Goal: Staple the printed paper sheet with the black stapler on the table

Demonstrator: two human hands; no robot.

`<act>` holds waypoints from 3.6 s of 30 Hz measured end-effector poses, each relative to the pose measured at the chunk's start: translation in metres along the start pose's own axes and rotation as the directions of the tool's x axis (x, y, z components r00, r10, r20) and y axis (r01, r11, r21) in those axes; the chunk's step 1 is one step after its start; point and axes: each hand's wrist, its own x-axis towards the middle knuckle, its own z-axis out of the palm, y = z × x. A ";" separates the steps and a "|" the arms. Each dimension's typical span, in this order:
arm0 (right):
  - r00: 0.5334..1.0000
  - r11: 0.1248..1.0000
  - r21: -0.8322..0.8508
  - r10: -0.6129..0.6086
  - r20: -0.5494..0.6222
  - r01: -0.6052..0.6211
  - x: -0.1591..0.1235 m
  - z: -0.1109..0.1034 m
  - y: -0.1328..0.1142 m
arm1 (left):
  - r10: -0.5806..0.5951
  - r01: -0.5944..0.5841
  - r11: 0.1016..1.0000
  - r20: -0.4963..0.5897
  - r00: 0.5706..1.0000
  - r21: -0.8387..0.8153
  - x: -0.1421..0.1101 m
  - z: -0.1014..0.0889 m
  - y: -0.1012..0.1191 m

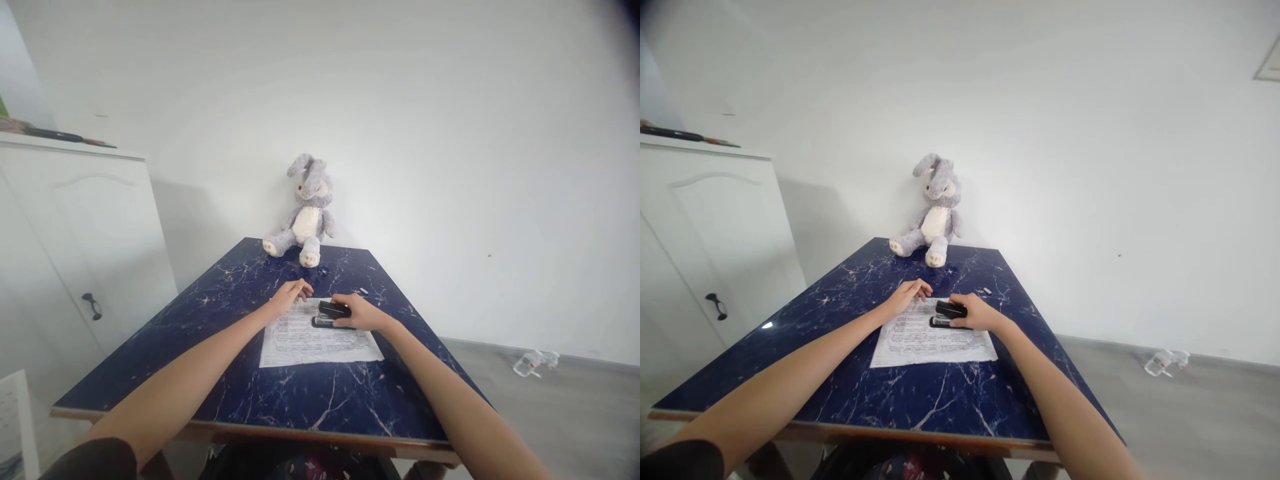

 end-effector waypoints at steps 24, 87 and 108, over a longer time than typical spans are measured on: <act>0.956 0.969 -0.064 0.246 0.159 -0.239 -0.043 -0.015 0.134 | -0.084 -0.049 0.956 -0.428 0.900 -0.289 0.011 -0.060 -0.017; 0.980 0.994 0.076 -0.088 0.178 0.075 -0.009 0.000 -0.023 | 0.088 -0.143 0.740 0.116 0.989 0.657 -0.009 0.002 0.006; 0.885 0.903 -0.104 0.377 -0.274 -0.417 -0.036 -0.035 0.053 | -0.023 -0.057 0.624 0.091 0.996 0.780 -0.001 -0.006 0.003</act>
